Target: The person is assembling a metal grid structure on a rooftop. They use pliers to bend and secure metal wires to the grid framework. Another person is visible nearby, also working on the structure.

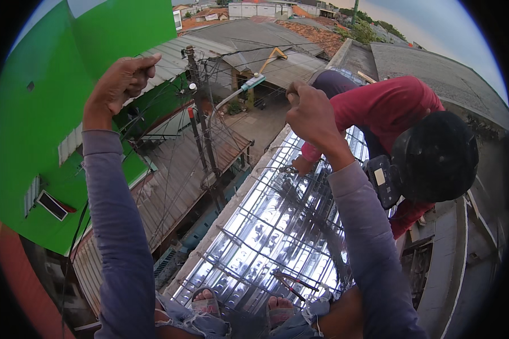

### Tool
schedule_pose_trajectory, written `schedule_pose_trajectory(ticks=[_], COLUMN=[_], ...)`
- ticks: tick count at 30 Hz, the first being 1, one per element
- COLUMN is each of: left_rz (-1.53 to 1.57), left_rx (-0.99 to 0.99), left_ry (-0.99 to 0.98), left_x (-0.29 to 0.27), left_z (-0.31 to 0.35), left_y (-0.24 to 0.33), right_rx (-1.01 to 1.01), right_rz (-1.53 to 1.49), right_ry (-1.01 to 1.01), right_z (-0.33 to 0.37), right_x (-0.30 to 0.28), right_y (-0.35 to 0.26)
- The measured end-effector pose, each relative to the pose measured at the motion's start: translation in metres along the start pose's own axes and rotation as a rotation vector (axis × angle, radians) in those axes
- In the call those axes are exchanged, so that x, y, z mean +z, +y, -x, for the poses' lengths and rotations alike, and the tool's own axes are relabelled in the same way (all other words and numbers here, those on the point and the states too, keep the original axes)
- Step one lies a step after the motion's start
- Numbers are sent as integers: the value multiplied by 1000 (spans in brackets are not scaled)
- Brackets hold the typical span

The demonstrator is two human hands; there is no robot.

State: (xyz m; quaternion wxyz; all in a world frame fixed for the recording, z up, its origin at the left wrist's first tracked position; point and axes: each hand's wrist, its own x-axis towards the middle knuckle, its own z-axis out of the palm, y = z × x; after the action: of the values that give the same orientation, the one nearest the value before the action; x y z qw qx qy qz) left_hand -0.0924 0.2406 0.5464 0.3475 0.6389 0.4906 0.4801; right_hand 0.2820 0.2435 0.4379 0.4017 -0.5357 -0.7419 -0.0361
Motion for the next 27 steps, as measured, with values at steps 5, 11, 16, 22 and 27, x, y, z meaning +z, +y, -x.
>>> schedule_pose_trajectory(ticks=[5,11,16,22,27], left_rz=[-333,307,551,156,584], left_rx=[-79,47,112,3,105], left_ry=[-17,263,240,66,108], left_x=[-21,-45,-6,71,142], left_z=[40,45,33,37,24], left_y=[-19,-48,-27,-13,-8], right_rx=[227,155,62,-35,162], right_rz=[-2,-210,-222,-818,-1280], right_ry=[110,-185,-773,-129,-122], right_z=[8,35,37,19,23], right_x=[27,54,68,56,47], right_y=[20,78,61,-52,-111])
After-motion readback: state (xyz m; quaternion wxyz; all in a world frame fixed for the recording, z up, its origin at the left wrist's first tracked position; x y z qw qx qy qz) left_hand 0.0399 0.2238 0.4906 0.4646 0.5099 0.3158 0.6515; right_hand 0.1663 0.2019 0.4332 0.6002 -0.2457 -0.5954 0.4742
